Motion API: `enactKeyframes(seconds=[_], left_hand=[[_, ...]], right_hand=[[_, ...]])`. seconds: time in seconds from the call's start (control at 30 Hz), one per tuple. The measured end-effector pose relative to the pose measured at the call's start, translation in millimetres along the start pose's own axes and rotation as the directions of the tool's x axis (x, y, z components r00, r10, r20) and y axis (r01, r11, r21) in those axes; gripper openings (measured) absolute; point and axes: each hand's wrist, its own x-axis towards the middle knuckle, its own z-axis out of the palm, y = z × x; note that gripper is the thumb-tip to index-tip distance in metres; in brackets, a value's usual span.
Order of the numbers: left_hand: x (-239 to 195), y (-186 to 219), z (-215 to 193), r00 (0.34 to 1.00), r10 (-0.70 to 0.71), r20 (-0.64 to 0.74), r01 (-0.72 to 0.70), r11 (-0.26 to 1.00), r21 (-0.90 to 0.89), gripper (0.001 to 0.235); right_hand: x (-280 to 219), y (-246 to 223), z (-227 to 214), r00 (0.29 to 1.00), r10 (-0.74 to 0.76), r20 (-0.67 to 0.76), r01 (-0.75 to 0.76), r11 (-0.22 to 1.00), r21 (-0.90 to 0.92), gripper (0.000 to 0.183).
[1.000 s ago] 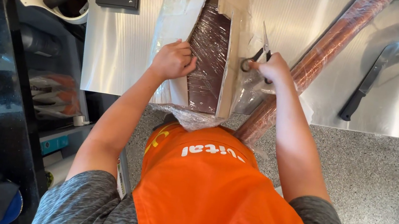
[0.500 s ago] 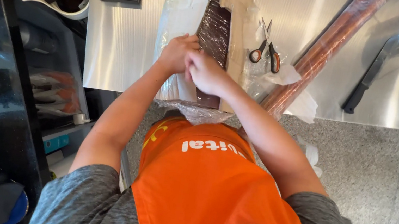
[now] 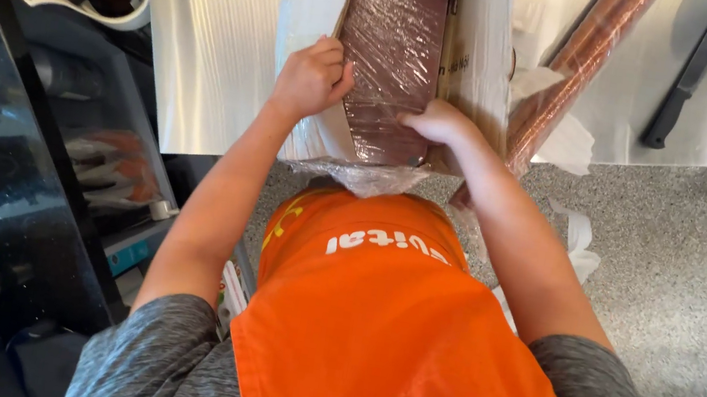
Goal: The person unwraps a wooden tabletop and several wooden legs from plastic packaging using scissors. They then assemble the furniture by inserting the legs into the tabletop and securing them with small rubber feet.
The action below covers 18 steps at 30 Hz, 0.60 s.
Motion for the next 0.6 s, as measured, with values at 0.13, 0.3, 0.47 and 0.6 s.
enactKeyframes(seconds=[0.13,0.3,0.47,0.6], left_hand=[[-10.3,-9.5,-6.3,0.989,-0.131,0.064,0.139,0.980,-0.145,0.028],[-5.5,-9.9,-41.1,0.993,-0.113,0.045,0.121,0.959,-0.257,0.022],[-8.8,-15.4,-46.1,0.990,-0.140,-0.009,0.130,0.941,-0.314,0.023],[1.2,-9.5,-25.9,0.994,-0.108,-0.032,0.095,0.956,-0.276,0.017]], right_hand=[[-12.4,9.6,-2.1,0.991,-0.040,0.131,-0.061,0.731,0.679,0.064],[-45.4,3.2,-15.2,0.966,-0.135,-0.219,0.254,0.358,0.899,0.042],[-82.4,12.6,-39.7,0.817,-0.324,-0.478,0.577,0.453,0.679,0.039],[-132.9,-12.3,-59.2,0.810,-0.330,-0.485,0.563,0.668,0.486,0.039]])
